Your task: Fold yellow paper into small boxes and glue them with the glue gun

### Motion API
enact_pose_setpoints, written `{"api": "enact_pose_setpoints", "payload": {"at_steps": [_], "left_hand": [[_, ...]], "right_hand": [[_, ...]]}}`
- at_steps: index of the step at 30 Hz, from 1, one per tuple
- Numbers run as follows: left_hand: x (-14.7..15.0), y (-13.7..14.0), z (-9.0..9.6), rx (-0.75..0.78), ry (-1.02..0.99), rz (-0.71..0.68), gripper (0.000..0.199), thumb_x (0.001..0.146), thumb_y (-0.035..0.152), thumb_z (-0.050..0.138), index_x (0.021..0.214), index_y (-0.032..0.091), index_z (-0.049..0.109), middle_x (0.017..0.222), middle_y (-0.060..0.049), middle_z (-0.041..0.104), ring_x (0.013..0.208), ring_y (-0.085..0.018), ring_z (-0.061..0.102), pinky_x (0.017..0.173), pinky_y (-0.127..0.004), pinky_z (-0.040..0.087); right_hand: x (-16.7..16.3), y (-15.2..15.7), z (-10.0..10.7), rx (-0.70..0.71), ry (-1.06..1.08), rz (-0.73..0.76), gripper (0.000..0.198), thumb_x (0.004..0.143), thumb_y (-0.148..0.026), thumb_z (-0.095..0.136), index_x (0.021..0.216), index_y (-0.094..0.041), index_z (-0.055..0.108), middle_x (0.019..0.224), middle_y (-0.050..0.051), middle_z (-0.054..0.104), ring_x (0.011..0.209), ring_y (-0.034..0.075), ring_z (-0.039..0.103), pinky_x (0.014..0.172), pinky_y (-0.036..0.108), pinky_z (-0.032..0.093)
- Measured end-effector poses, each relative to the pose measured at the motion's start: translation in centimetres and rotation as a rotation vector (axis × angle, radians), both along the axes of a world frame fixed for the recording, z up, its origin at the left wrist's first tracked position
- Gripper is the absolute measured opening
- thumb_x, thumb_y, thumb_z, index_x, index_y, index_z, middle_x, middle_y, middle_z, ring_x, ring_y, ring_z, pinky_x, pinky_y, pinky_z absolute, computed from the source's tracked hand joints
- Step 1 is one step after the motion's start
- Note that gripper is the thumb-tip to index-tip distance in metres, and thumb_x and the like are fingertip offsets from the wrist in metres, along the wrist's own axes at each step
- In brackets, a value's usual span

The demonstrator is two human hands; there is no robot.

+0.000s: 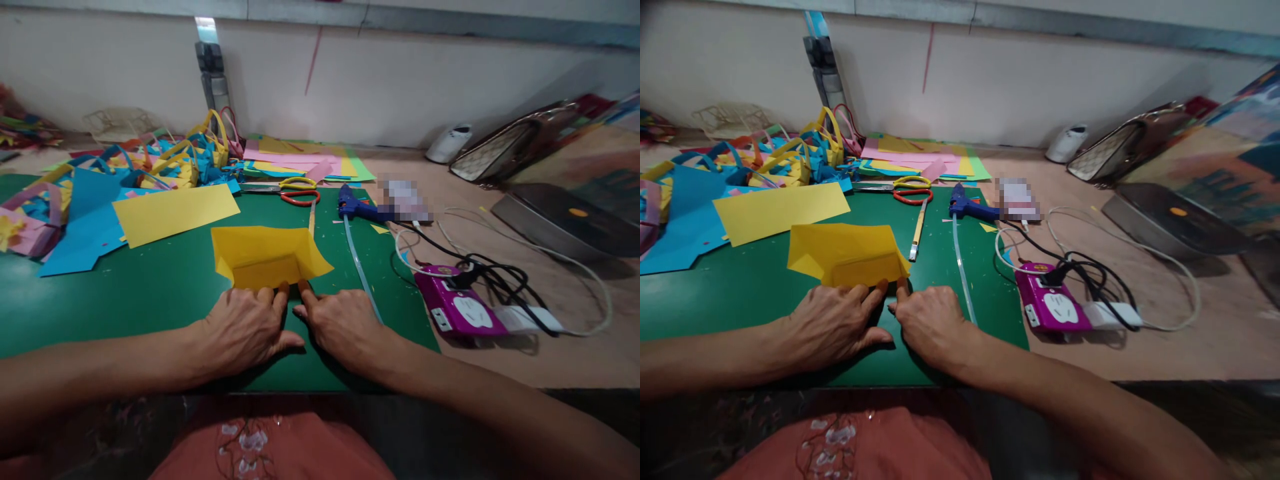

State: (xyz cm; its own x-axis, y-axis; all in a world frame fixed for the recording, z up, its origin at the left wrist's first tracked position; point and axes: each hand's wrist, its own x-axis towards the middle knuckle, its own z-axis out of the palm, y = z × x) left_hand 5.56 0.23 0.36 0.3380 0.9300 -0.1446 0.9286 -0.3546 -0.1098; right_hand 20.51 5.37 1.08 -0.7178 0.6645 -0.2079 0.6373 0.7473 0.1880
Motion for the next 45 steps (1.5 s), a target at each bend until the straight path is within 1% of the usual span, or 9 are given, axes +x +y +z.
{"api": "enact_pose_setpoints", "payload": {"at_steps": [3,9,18,20,25,31,35,40,45], "left_hand": [[-0.2,-0.4,0.0,-0.001,0.009,0.042,0.063,0.085,0.063,0.022,0.105,0.012,0.053,0.081,-0.013,0.062,0.067,-0.027,0.063,0.052,-0.033,0.048],[-0.6,-1.2,-0.2,0.020,0.039,0.103,0.062,0.085,0.060,0.028,0.114,0.010,0.050,0.077,-0.014,0.066,0.065,-0.027,0.065,0.049,-0.030,0.046],[-1.9,-2.1,-0.5,0.000,0.060,0.172,0.061,0.088,0.058,0.021,0.111,0.009,0.051,0.081,-0.015,0.067,0.064,-0.027,0.065,0.046,-0.028,0.041],[-2.1,-2.2,-0.6,0.001,0.057,0.180,0.059,0.088,0.057,0.022,0.108,0.010,0.052,0.080,-0.015,0.067,0.065,-0.027,0.065,0.046,-0.027,0.040],[-2.0,-2.4,-0.6,0.014,0.034,0.195,0.054,0.088,0.055,0.023,0.091,0.011,0.054,0.074,-0.014,0.066,0.062,-0.027,0.065,0.044,-0.026,0.038],[-1.9,-2.6,-0.7,0.037,0.037,0.202,0.054,0.089,0.054,0.022,0.088,0.011,0.054,0.072,-0.013,0.065,0.060,-0.027,0.065,0.043,-0.027,0.037],[-2.0,-2.6,-0.6,0.032,0.057,0.227,0.056,0.088,0.056,0.023,0.092,0.010,0.055,0.073,-0.015,0.065,0.061,-0.027,0.065,0.043,-0.026,0.037],[-2.1,-2.6,-0.5,0.026,0.061,0.230,0.058,0.087,0.057,0.023,0.094,0.010,0.056,0.071,-0.014,0.065,0.060,-0.027,0.064,0.044,-0.028,0.041],[-2.2,-2.7,-0.6,0.024,0.071,0.263,0.064,0.087,0.059,0.023,0.100,0.007,0.057,0.076,-0.017,0.065,0.060,-0.027,0.064,0.045,-0.029,0.043]], "right_hand": [[0.0,0.1,0.0,-0.007,-0.002,0.010,0.042,0.091,-0.033,0.034,0.123,-0.011,0.050,0.070,0.011,0.069,0.062,0.024,0.065,0.043,0.028,0.026],[0.2,0.3,-0.2,-0.007,0.022,0.016,0.043,0.092,-0.035,0.034,0.124,-0.011,0.049,0.071,0.011,0.069,0.063,0.022,0.065,0.043,0.027,0.023],[0.3,0.4,0.1,-0.049,0.041,0.015,0.041,0.092,-0.035,0.032,0.122,-0.012,0.050,0.080,0.009,0.070,0.067,0.023,0.066,0.043,0.029,0.021],[0.2,0.4,0.1,-0.052,0.037,0.012,0.042,0.092,-0.035,0.032,0.123,-0.011,0.049,0.080,0.009,0.070,0.067,0.024,0.066,0.043,0.029,0.021],[0.3,0.2,-0.1,-0.033,0.050,0.014,0.043,0.092,-0.036,0.033,0.124,-0.011,0.048,0.079,0.009,0.071,0.066,0.025,0.066,0.043,0.029,0.020],[0.5,0.4,-0.2,-0.020,0.057,0.032,0.039,0.092,-0.036,0.034,0.120,-0.014,0.052,0.081,0.007,0.071,0.065,0.023,0.066,0.043,0.028,0.020],[0.5,0.4,-0.2,-0.023,0.058,0.021,0.039,0.092,-0.038,0.033,0.116,-0.016,0.055,0.082,0.007,0.071,0.065,0.022,0.065,0.044,0.028,0.020],[0.5,0.4,-0.5,0.010,0.051,-0.011,0.042,0.092,-0.040,0.033,0.121,-0.017,0.052,0.079,0.007,0.071,0.062,0.021,0.065,0.044,0.028,0.018],[0.4,0.5,-0.5,0.005,0.058,-0.005,0.042,0.091,-0.040,0.034,0.122,-0.017,0.051,0.078,0.007,0.071,0.063,0.020,0.064,0.044,0.028,0.019]]}}
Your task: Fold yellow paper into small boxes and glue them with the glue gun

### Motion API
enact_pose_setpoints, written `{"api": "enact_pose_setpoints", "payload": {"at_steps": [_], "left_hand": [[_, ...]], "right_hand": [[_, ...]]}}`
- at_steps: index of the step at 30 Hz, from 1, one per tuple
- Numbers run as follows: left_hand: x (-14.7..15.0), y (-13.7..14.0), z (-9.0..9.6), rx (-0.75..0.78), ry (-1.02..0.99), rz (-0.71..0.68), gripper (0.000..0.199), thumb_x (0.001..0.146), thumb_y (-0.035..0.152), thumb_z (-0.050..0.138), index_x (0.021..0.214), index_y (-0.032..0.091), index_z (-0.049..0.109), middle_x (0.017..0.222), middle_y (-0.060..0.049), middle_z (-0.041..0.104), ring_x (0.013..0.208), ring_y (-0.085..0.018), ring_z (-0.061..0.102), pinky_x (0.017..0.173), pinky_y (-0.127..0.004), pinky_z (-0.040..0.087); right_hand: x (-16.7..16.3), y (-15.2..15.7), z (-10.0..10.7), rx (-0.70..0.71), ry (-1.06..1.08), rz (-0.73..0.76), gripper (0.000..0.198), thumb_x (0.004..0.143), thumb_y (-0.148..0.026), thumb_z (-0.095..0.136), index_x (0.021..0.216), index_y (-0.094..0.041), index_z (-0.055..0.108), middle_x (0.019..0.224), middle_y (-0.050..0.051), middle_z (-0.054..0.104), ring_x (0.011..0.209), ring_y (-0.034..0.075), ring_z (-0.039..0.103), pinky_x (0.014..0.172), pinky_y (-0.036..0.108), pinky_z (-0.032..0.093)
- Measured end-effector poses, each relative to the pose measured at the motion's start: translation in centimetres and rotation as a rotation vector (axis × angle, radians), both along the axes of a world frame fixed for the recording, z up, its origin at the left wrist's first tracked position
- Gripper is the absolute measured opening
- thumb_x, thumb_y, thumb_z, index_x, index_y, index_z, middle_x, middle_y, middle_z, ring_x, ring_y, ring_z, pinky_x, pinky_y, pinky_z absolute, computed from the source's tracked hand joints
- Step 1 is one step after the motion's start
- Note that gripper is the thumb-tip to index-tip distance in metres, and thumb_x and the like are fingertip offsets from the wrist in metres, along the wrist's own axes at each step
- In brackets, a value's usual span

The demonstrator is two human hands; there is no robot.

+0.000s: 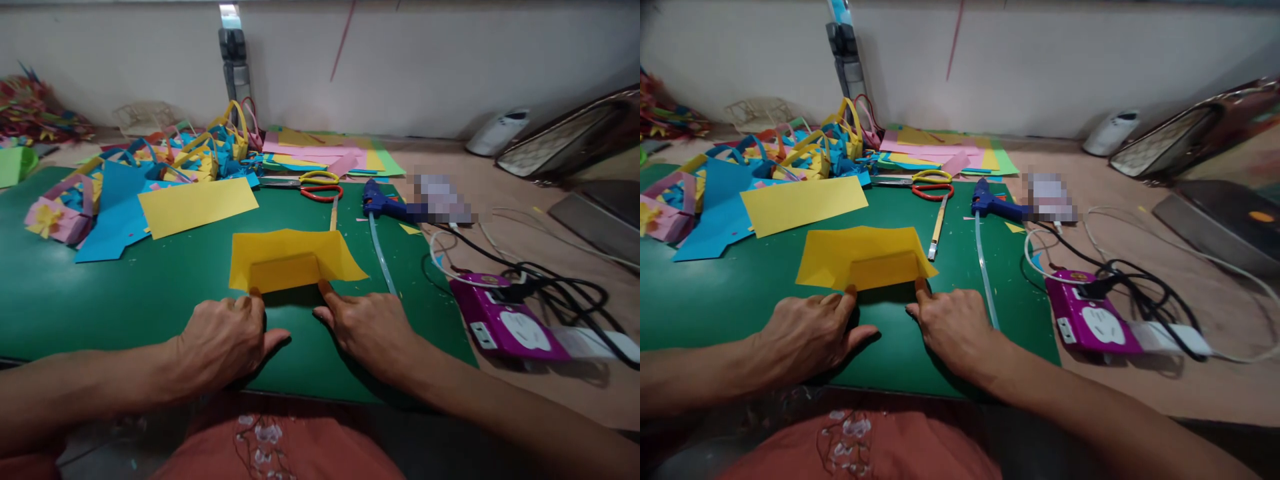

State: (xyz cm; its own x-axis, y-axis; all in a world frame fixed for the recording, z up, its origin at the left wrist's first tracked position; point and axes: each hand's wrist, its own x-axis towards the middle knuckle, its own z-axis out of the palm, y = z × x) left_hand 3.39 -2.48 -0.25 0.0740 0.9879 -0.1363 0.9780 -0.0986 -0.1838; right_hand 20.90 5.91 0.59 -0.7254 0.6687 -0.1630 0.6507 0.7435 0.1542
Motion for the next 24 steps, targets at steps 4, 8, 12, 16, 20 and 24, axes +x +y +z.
{"api": "enact_pose_setpoints", "payload": {"at_steps": [4,8,12,16,20,24], "left_hand": [[0.0,0.0,0.1,-0.008,-0.004,-0.022,0.065,0.087,0.058,0.021,0.099,0.007,0.058,0.074,-0.016,0.065,0.058,-0.028,0.063,0.043,-0.031,0.042],[-0.2,-0.2,-0.2,0.025,-0.003,-0.061,0.063,0.088,0.056,0.021,0.106,0.007,0.056,0.073,-0.014,0.065,0.060,-0.025,0.063,0.044,-0.028,0.040],[-0.1,-0.2,-0.6,0.167,-0.041,-0.221,0.059,0.090,0.053,0.021,0.118,0.009,0.050,0.083,-0.014,0.063,0.074,-0.024,0.061,0.054,-0.030,0.045],[0.4,0.7,-0.5,0.133,-0.128,-0.335,0.073,0.084,0.063,0.019,0.123,0.007,0.044,0.103,-0.018,0.056,0.088,-0.027,0.055,0.066,-0.036,0.047],[1.0,1.7,-0.4,0.072,-0.133,-0.279,0.084,0.079,0.071,0.010,0.125,0.008,0.042,0.107,-0.019,0.053,0.092,-0.030,0.053,0.061,-0.035,0.047],[1.3,1.5,0.0,0.034,-0.092,-0.241,0.084,0.078,0.070,0.007,0.123,0.009,0.044,0.096,-0.017,0.056,0.081,-0.028,0.056,0.055,-0.033,0.046]], "right_hand": [[0.0,0.1,0.1,-0.014,-0.021,-0.011,0.042,0.091,-0.041,0.033,0.123,-0.018,0.050,0.078,0.006,0.071,0.062,0.020,0.064,0.045,0.027,0.018],[0.0,0.1,0.3,-0.013,-0.027,-0.003,0.042,0.091,-0.040,0.033,0.122,-0.018,0.051,0.076,0.006,0.071,0.061,0.021,0.064,0.044,0.028,0.017],[-0.1,0.1,0.3,-0.005,-0.011,-0.016,0.042,0.091,-0.041,0.035,0.119,-0.017,0.053,0.075,0.007,0.071,0.062,0.021,0.064,0.044,0.028,0.020],[-0.2,0.0,0.4,-0.024,-0.020,-0.023,0.042,0.092,-0.040,0.033,0.120,-0.016,0.052,0.075,0.009,0.070,0.062,0.020,0.064,0.045,0.027,0.022],[-0.2,0.0,0.5,-0.035,-0.034,-0.029,0.042,0.091,-0.039,0.033,0.121,-0.016,0.051,0.077,0.009,0.070,0.063,0.020,0.064,0.045,0.027,0.023],[-0.2,0.0,0.5,-0.011,-0.027,0.001,0.039,0.091,-0.040,0.033,0.119,-0.021,0.052,0.071,0.008,0.070,0.060,0.020,0.064,0.045,0.026,0.022]]}}
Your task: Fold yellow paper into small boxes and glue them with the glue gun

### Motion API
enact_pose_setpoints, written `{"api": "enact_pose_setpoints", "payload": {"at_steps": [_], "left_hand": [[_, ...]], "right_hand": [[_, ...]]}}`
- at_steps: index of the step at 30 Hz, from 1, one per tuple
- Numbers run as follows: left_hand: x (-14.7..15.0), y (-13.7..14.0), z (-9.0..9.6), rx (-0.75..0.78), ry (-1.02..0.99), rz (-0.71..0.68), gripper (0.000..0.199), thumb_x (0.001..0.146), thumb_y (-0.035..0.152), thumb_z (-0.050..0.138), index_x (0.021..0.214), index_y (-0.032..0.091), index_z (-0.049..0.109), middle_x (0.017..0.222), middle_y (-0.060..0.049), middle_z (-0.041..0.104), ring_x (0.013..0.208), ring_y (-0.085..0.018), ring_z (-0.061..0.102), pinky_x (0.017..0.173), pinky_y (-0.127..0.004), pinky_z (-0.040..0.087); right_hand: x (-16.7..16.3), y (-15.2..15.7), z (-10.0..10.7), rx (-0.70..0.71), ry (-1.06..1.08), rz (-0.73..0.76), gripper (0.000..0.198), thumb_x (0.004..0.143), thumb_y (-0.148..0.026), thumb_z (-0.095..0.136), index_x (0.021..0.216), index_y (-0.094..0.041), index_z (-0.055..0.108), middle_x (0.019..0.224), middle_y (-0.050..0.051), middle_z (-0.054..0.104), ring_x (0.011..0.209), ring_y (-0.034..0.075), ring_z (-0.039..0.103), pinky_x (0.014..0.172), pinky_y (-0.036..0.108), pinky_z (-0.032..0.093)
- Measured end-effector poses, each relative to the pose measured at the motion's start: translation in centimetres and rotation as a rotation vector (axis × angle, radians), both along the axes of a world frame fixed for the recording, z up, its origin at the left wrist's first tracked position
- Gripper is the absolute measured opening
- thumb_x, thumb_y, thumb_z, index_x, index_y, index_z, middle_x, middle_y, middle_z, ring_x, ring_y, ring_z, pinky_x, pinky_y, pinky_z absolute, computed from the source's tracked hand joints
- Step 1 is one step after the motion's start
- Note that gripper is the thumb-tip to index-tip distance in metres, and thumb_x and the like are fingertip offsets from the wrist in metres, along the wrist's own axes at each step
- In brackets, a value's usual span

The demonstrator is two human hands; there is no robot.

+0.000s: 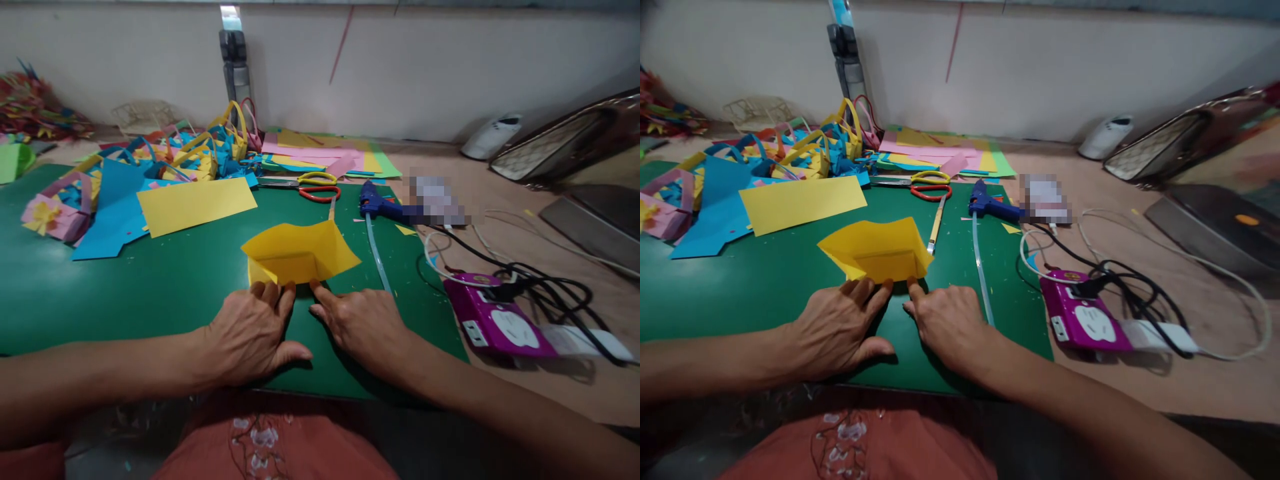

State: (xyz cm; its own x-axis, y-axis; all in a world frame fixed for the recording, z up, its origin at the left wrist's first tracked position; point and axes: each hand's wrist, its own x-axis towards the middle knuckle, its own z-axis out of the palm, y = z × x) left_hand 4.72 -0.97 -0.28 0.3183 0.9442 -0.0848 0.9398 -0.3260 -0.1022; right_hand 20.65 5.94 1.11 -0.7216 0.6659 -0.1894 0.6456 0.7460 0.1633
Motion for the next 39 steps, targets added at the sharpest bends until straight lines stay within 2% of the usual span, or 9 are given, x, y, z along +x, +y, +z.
{"api": "enact_pose_setpoints", "payload": {"at_steps": [5,9,12,16,21,25,31,35,39], "left_hand": [[0.1,-0.7,0.2,-0.007,0.045,0.056,0.086,0.078,0.070,0.005,0.119,0.008,0.047,0.090,-0.017,0.058,0.067,-0.024,0.058,0.048,-0.031,0.044],[-0.1,-0.7,0.1,0.012,0.027,0.061,0.081,0.080,0.069,0.008,0.111,0.008,0.052,0.089,-0.016,0.058,0.068,-0.024,0.057,0.050,-0.032,0.045],[-0.3,-0.6,-0.4,0.096,-0.008,-0.024,0.076,0.082,0.067,0.015,0.110,0.008,0.052,0.095,-0.016,0.057,0.078,-0.027,0.056,0.057,-0.035,0.047],[-0.4,-0.6,-1.2,0.267,-0.079,-0.227,0.072,0.084,0.062,0.020,0.120,0.005,0.045,0.117,-0.020,0.050,0.091,-0.028,0.052,0.067,-0.037,0.048],[-0.4,-0.5,-1.6,0.237,-0.109,-0.224,0.066,0.086,0.058,0.024,0.115,0.003,0.048,0.108,-0.018,0.055,0.090,-0.028,0.049,0.068,-0.039,0.048],[-0.7,-0.3,-1.6,0.238,-0.149,-0.219,0.057,0.088,0.053,0.029,0.116,0.006,0.047,0.106,-0.016,0.055,0.090,-0.027,0.048,0.071,-0.040,0.048],[-1.3,0.0,-1.6,0.189,-0.186,-0.201,0.047,0.089,0.050,0.031,0.106,0.010,0.050,0.104,-0.015,0.054,0.093,-0.027,0.046,0.071,-0.038,0.049],[-1.5,0.2,-1.3,0.144,-0.194,-0.159,0.042,0.089,0.047,0.032,0.107,0.012,0.049,0.102,-0.012,0.053,0.091,-0.024,0.048,0.067,-0.034,0.050],[-1.2,0.8,-0.8,0.142,-0.175,-0.067,0.043,0.088,0.048,0.033,0.108,0.013,0.048,0.106,-0.013,0.050,0.090,-0.026,0.049,0.059,-0.033,0.049]], "right_hand": [[-0.1,-0.1,-0.1,0.048,-0.008,-0.021,0.040,0.091,-0.041,0.033,0.118,-0.020,0.053,0.063,0.009,0.068,0.059,0.023,0.064,0.045,0.026,0.023],[-0.2,-0.3,0.2,0.035,-0.020,-0.034,0.043,0.090,-0.041,0.034,0.121,-0.016,0.051,0.067,0.011,0.068,0.062,0.023,0.065,0.047,0.026,0.027],[-0.3,-0.3,0.5,0.002,-0.021,-0.022,0.039,0.092,-0.039,0.031,0.115,-0.018,0.054,0.070,0.011,0.069,0.064,0.023,0.065,0.048,0.026,0.029],[-0.3,-0.2,0.6,-0.022,-0.019,0.006,0.037,0.092,-0.037,0.029,0.114,-0.018,0.053,0.072,0.011,0.069,0.067,0.023,0.065,0.050,0.026,0.031],[-0.1,-0.1,0.5,-0.045,0.007,0.048,0.037,0.092,-0.036,0.030,0.116,-0.017,0.051,0.074,0.010,0.069,0.067,0.023,0.064,0.049,0.027,0.027],[0.7,0.0,2.2,-0.090,0.041,0.110,0.026,0.090,-0.034,0.038,0.099,-0.022,0.059,0.081,0.005,0.069,0.067,0.017,0.062,0.048,0.027,0.020],[1.8,2.1,6.0,0.059,-0.026,-0.057,0.032,0.088,-0.038,0.040,0.076,-0.019,0.063,0.069,0.005,0.066,0.060,0.015,0.056,0.050,0.026,0.019],[1.5,4.3,7.4,0.175,0.013,-0.113,0.034,0.088,-0.038,0.038,0.078,-0.019,0.065,0.069,0.005,0.065,0.061,0.015,0.054,0.051,0.026,0.022],[0.8,8.1,7.9,0.248,-0.012,-0.202,0.031,0.086,-0.038,0.040,0.091,-0.022,0.066,0.082,0.006,0.066,0.071,0.018,0.055,0.053,0.026,0.024]]}}
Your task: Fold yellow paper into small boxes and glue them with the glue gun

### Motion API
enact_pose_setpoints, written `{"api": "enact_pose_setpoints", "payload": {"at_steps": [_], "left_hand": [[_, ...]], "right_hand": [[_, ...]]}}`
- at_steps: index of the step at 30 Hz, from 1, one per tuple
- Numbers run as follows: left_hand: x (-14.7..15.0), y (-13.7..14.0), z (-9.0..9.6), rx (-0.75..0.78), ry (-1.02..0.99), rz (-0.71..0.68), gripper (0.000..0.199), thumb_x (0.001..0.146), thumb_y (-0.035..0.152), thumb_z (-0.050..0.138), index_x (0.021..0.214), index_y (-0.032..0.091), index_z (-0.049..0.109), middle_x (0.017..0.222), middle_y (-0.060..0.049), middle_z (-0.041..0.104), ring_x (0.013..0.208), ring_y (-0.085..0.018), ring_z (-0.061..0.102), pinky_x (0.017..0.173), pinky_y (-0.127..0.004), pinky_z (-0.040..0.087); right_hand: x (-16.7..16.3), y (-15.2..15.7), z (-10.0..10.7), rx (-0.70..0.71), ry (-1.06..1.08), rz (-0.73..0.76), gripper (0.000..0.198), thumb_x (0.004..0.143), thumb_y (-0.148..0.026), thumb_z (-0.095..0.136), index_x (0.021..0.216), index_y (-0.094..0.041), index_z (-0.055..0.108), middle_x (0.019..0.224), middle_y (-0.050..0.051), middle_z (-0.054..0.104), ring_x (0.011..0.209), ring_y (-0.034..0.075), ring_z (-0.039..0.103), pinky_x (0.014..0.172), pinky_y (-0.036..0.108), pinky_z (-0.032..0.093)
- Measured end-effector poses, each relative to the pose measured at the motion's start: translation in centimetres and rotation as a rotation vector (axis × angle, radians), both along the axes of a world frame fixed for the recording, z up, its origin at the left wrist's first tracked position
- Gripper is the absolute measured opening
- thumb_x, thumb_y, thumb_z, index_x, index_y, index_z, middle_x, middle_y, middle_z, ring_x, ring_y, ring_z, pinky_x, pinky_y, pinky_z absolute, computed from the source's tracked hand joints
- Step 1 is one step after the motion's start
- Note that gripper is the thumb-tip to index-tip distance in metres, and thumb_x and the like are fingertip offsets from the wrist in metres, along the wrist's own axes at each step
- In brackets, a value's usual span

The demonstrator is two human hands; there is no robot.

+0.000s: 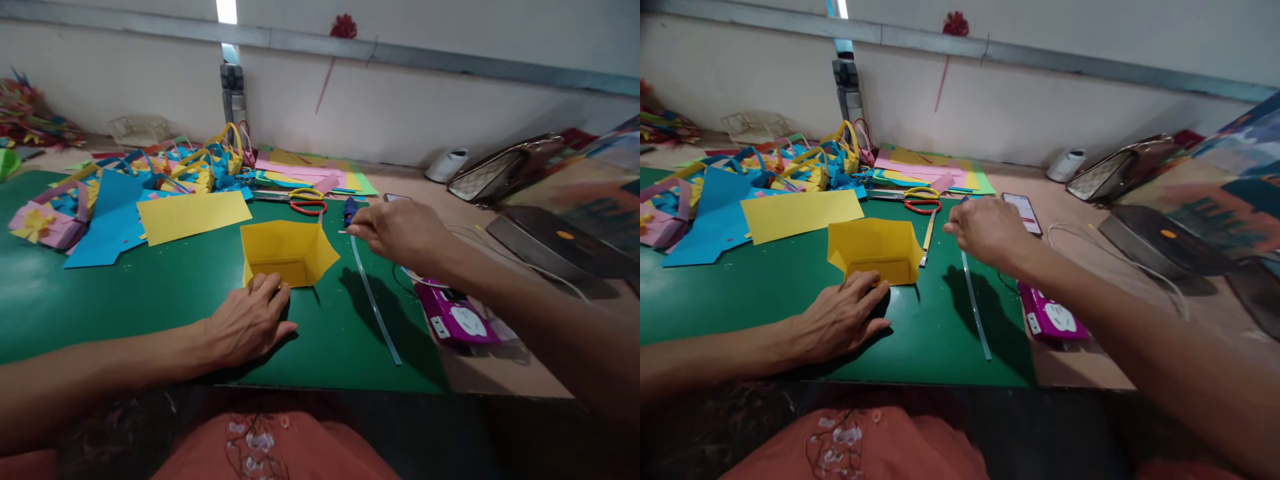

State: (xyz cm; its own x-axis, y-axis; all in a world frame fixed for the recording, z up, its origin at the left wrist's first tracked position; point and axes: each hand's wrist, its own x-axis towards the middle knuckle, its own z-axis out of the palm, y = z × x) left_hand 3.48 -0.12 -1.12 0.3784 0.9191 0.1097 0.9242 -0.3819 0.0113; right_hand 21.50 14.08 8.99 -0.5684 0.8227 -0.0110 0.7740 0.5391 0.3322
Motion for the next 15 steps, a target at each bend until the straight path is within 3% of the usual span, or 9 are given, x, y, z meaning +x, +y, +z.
{"api": "enact_pose_setpoints", "payload": {"at_steps": [3,6,8,11,13,15], "left_hand": [[0.4,0.5,0.3,0.004,0.021,0.072,0.040,0.089,0.046,0.033,0.104,0.013,0.051,0.109,-0.015,0.048,0.091,-0.027,0.049,0.058,-0.033,0.048],[0.9,0.5,0.5,-0.010,0.054,0.072,0.040,0.089,0.046,0.032,0.096,0.012,0.054,0.101,-0.014,0.051,0.086,-0.027,0.050,0.058,-0.034,0.047],[1.0,0.2,0.5,-0.015,0.076,0.030,0.048,0.088,0.052,0.031,0.092,0.011,0.056,0.094,-0.013,0.052,0.085,-0.027,0.050,0.060,-0.036,0.048],[1.1,-0.5,0.4,-0.018,0.105,-0.035,0.062,0.085,0.060,0.026,0.092,0.006,0.057,0.094,-0.017,0.053,0.088,-0.029,0.049,0.067,-0.039,0.048],[1.0,-0.9,0.2,-0.016,0.117,-0.054,0.067,0.085,0.061,0.024,0.095,0.004,0.057,0.097,-0.019,0.054,0.090,-0.029,0.048,0.071,-0.040,0.047],[0.9,-1.1,0.1,-0.016,0.115,-0.058,0.068,0.085,0.061,0.023,0.104,0.003,0.054,0.101,-0.020,0.053,0.093,-0.030,0.049,0.073,-0.040,0.047]], "right_hand": [[-0.4,3.4,0.0,-0.073,-0.078,-0.051,0.026,0.081,-0.036,0.048,0.087,-0.020,0.067,0.080,0.007,0.065,0.070,0.019,0.055,0.052,0.026,0.024],[-1.1,4.0,0.5,-0.080,-0.102,-0.078,0.026,0.080,-0.035,0.048,0.083,-0.017,0.067,0.078,0.009,0.065,0.069,0.020,0.054,0.053,0.027,0.026],[-1.7,2.0,1.4,0.044,0.029,-0.016,0.028,0.083,-0.034,0.044,0.083,-0.016,0.066,0.078,0.009,0.064,0.067,0.019,0.054,0.054,0.028,0.027],[-2.3,-3.0,2.6,0.173,0.305,0.228,0.031,0.088,-0.032,0.038,0.081,-0.015,0.063,0.074,0.007,0.063,0.067,0.017,0.053,0.059,0.028,0.031],[-2.7,-6.1,2.7,0.081,0.369,0.404,0.025,0.087,-0.023,0.039,0.079,-0.016,0.062,0.072,0.005,0.062,0.066,0.015,0.053,0.060,0.027,0.032],[-3.5,-7.9,2.0,-0.133,0.353,0.494,0.020,0.082,-0.014,0.041,0.080,-0.017,0.061,0.073,0.003,0.063,0.064,0.013,0.053,0.058,0.025,0.033]]}}
